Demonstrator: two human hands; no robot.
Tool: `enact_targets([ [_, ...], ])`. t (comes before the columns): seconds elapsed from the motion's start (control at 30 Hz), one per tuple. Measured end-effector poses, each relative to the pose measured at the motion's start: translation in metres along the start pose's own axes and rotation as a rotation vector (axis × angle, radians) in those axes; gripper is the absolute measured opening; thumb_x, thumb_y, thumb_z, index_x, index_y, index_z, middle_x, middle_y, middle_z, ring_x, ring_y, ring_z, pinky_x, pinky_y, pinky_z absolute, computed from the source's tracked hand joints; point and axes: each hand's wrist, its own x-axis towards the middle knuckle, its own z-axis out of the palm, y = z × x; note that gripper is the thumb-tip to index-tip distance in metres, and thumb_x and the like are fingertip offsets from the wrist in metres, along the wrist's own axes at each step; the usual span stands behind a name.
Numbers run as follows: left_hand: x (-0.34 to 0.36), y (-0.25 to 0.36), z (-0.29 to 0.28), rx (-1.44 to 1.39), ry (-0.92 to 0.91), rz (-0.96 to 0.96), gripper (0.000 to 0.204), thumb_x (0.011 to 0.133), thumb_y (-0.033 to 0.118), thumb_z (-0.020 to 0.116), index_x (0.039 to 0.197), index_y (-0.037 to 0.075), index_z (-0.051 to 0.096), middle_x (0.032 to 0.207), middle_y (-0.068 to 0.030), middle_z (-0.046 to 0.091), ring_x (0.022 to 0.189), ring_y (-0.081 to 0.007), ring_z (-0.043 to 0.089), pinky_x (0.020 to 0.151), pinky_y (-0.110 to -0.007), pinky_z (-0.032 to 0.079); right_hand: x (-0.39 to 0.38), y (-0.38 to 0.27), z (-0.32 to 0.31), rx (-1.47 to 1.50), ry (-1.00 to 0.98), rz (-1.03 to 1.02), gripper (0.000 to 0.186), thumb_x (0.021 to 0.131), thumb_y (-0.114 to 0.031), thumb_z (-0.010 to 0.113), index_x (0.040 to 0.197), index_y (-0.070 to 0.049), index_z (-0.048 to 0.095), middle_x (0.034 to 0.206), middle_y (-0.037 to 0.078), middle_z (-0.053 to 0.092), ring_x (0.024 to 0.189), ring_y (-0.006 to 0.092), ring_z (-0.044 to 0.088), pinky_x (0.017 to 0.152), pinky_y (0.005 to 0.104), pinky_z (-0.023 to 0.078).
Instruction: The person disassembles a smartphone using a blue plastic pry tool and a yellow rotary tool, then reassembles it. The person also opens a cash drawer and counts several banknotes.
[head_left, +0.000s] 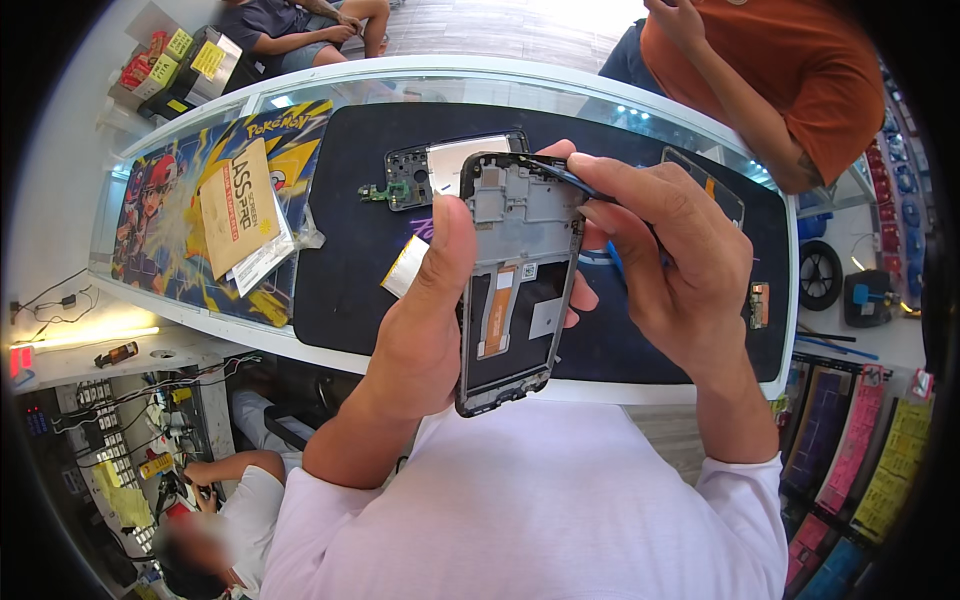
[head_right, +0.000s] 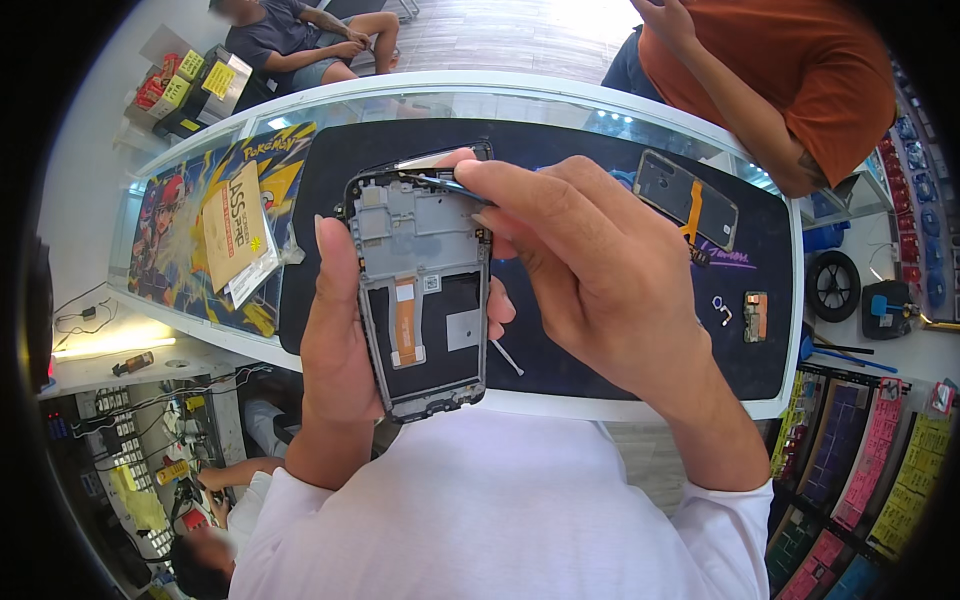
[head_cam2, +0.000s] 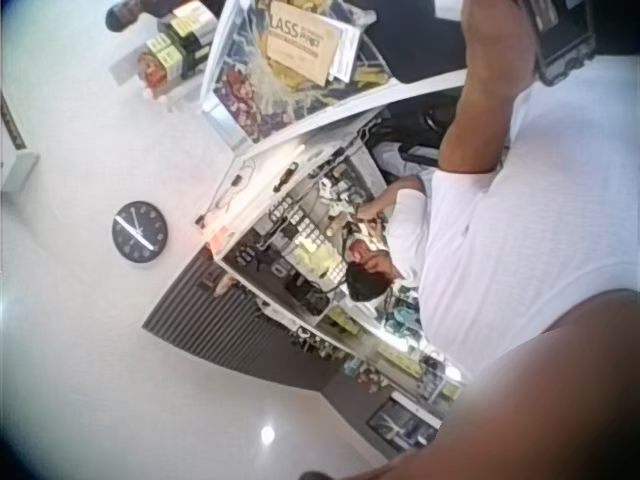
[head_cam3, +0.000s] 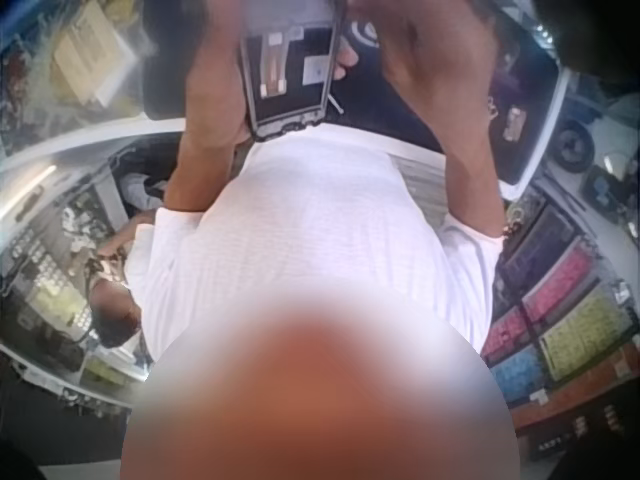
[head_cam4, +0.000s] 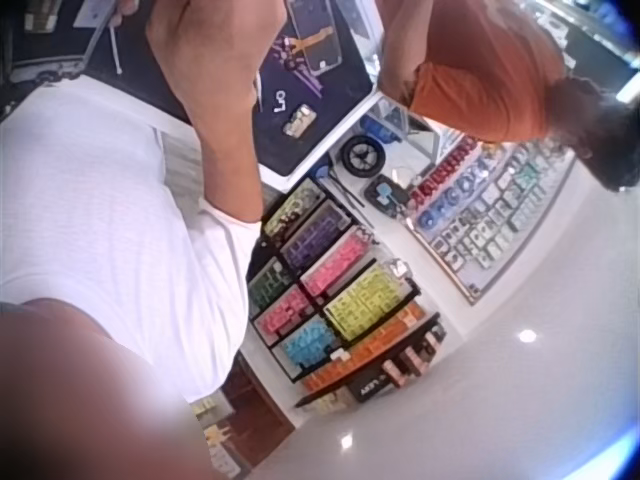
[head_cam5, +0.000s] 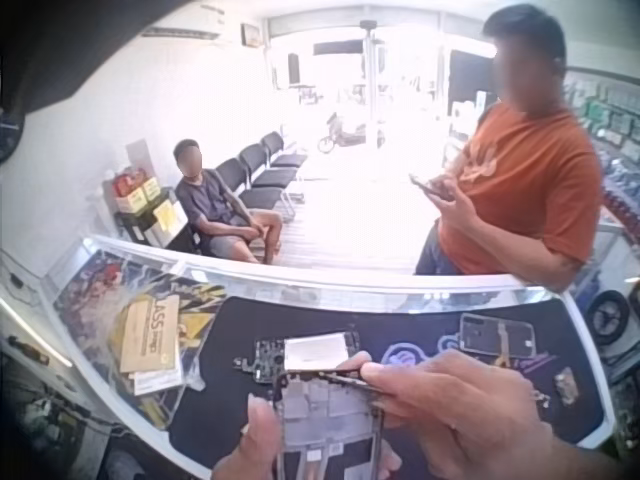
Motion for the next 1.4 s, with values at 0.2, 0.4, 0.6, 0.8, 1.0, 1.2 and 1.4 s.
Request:
enact_targets([
  [0.2,-0.001,0.004,-0.001,-0.103,-0.045,-0.057,0.087,0.107,0.073,0.029,0.164,0.006,0.033,0.13,-0.0151,0.063,0.102,-0.0208,0.07,0.087,-0.032,0.06,-0.004,0.005,0.013,0.228,0.121,0.065,0.041,0.093,0.015,0.065,0.129,-0.002,0.073,0.091,0.008,0.07,0.077,0.0131,0.068,0.065,0.0252,0.054],
  [0.4,-0.005,0.006,0.0,-0.16,-0.003,-0.168,0.085,0.108,0.071,0.026,0.164,0.007,0.033,0.131,-0.0178,0.065,0.101,-0.0227,0.071,0.088,-0.034,0.06,-0.008,0.01,0.019,0.413,0.176,0.173,0.026,0.101,0.003,0.068,0.126,0.001,0.073,0.096,0.006,0.071,0.08,0.0068,0.065,0.066,0.0211,0.052],
  [0.6,-0.001,-0.005,0.002,-0.247,0.04,-0.033,0.087,0.11,0.068,0.022,0.156,-0.003,0.039,0.13,-0.0286,0.064,0.096,-0.0326,0.076,0.077,-0.036,0.068,-0.013,0.004,0.009,0.454,0.183,0.292,0.023,0.104,-0.008,0.07,0.125,0.002,0.07,0.108,0.008,0.075,0.09,0.0082,0.069,0.078,0.0223,0.056],
  [0.8,-0.004,-0.009,-0.004,-0.197,0.026,0.01,0.091,0.108,0.071,0.026,0.16,-0.003,0.033,0.135,-0.0319,0.06,0.097,-0.0342,0.076,0.075,-0.036,0.067,-0.014,0.0,0.004,0.468,0.188,0.331,0.028,0.103,-0.012,0.071,0.127,0.001,0.066,0.105,0.007,0.072,0.083,0.006,0.064,0.067,0.0188,0.048],
  [1.0,-0.002,-0.016,-0.009,-0.245,-0.057,0.203,0.097,0.102,0.077,0.04,0.165,0.004,0.028,0.152,-0.0373,0.048,0.096,-0.0377,0.075,0.076,-0.038,0.066,-0.021,-0.012,-0.002,0.629,0.158,0.542,0.028,0.103,-0.014,0.071,0.127,0.001,0.067,0.099,0.009,0.075,0.076,0.0075,0.067,0.06,0.0184,0.049],
  [1.2,-0.004,-0.016,-0.013,-0.067,-0.114,0.166,0.1,0.102,0.078,0.039,0.167,0.004,0.024,0.159,-0.0362,0.041,0.1,-0.0367,0.073,0.075,-0.039,0.065,-0.03,-0.017,0.006,0.754,0.104,0.638,0.026,0.105,-0.013,0.068,0.128,0.0,0.068,0.1,0.008,0.076,0.075,0.0067,0.067,0.062,0.0184,0.05],
  [1.4,-0.003,-0.017,-0.003,-0.163,-0.012,0.117,0.101,0.103,0.078,0.033,0.16,-0.006,0.034,0.157,-0.0285,0.048,0.092,-0.031,0.072,0.071,-0.037,0.063,-0.042,-0.012,-0.005,0.771,0.072,0.716,0.022,0.103,-0.012,0.072,0.122,-0.002,0.069,0.098,0.003,0.075,0.079,0.0052,0.065,0.067,0.0199,0.051],
])
